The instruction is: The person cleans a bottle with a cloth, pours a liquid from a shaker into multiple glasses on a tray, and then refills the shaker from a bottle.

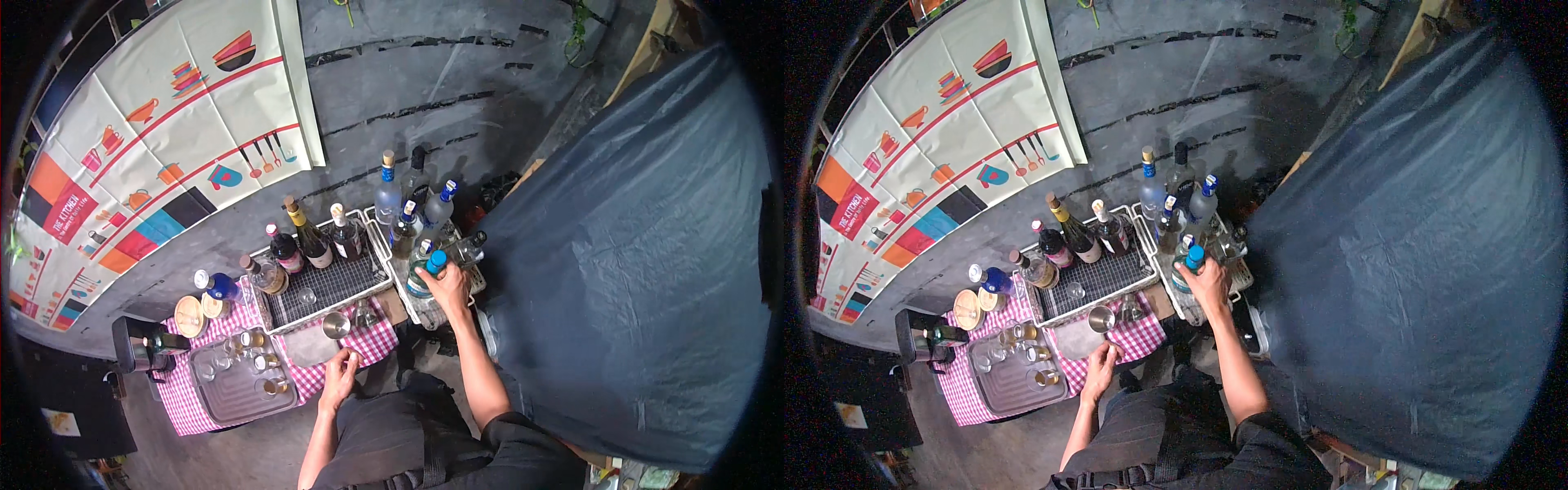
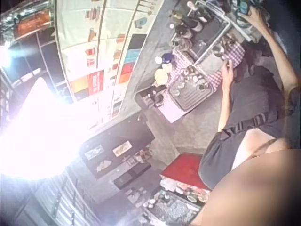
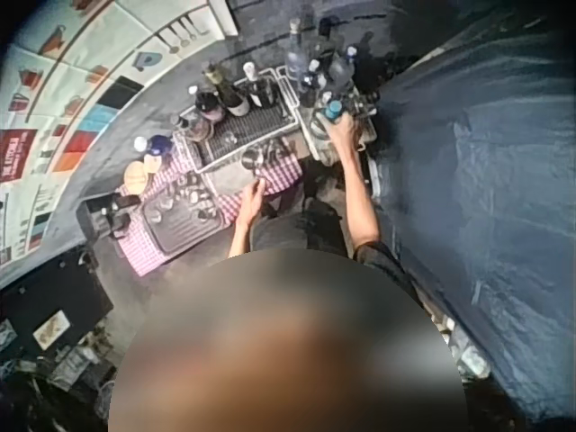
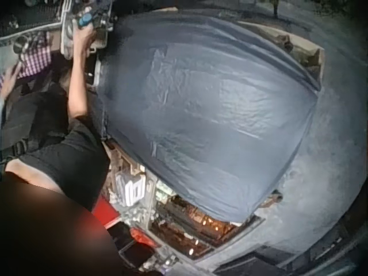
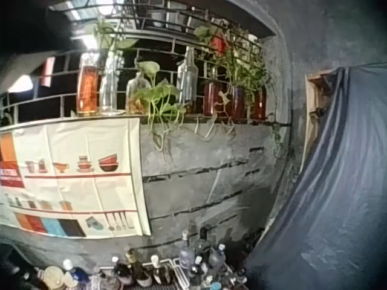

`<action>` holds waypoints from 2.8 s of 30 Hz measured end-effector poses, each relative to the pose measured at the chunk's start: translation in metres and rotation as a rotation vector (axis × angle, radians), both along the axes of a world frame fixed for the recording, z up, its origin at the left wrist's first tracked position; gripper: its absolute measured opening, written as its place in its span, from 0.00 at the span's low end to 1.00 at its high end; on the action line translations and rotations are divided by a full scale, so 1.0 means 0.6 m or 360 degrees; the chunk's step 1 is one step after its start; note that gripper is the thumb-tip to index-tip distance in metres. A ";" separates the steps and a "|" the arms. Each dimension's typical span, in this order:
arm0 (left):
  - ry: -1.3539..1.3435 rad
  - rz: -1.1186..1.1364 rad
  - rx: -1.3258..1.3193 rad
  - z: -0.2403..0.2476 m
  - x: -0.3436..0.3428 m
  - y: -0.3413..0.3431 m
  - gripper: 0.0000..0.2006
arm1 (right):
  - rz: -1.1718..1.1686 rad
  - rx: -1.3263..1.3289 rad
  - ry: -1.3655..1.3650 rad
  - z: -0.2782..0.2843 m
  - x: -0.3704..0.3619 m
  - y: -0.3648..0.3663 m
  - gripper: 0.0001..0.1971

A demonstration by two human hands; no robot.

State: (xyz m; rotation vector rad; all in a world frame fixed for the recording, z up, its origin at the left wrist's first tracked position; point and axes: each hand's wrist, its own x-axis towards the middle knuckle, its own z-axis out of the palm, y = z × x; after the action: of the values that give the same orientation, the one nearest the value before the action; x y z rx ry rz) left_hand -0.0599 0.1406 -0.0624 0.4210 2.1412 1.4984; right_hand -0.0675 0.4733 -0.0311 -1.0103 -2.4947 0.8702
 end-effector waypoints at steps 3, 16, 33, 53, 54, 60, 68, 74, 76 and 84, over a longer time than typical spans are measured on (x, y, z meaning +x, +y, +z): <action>-0.0010 -0.0022 0.0084 0.012 0.002 0.032 0.17 | 0.0035 0.0048 0.0149 -0.032 -0.006 0.019 0.26; 0.0004 -0.0144 0.0099 0.009 -0.015 0.069 0.14 | 0.0236 -0.0069 0.0522 0.053 0.030 0.005 0.16; -0.0310 -0.0870 0.0788 0.148 -0.035 0.009 0.62 | 0.1354 -0.0679 0.0539 0.265 0.098 -0.182 0.14; -0.0141 -0.0262 -0.0050 0.096 0.116 -0.236 0.48 | 0.1002 0.0078 0.0082 0.184 0.111 -0.386 0.26; -0.0162 -0.0260 -0.0068 0.097 0.119 -0.237 0.48 | 0.1004 0.0088 0.0073 0.182 0.113 -0.385 0.25; -0.0326 -0.0444 0.0103 0.124 0.101 -0.224 0.48 | 0.1244 0.0142 0.0563 0.170 0.116 -0.351 0.15; -0.0352 -0.0762 0.0351 0.153 0.064 -0.186 0.51 | 0.1602 0.0247 0.1180 0.239 0.107 -0.295 0.19; -0.0451 -0.0681 0.0475 0.158 0.057 -0.167 0.51 | 0.1323 0.0315 0.0680 0.294 0.105 -0.293 0.17; -0.0266 -0.0605 0.0291 0.164 0.063 -0.166 0.51 | 0.1070 0.0401 0.0333 0.305 0.111 -0.311 0.16; 0.0004 -0.0576 0.0064 0.168 0.068 -0.184 0.52 | 0.1293 0.0271 0.0785 0.225 0.107 -0.304 0.16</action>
State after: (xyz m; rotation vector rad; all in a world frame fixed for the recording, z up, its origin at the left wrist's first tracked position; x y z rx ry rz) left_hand -0.0193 0.0301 0.0381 0.7779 1.9121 1.3335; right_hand -0.0034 0.2911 0.1041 0.3059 -2.4369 0.9301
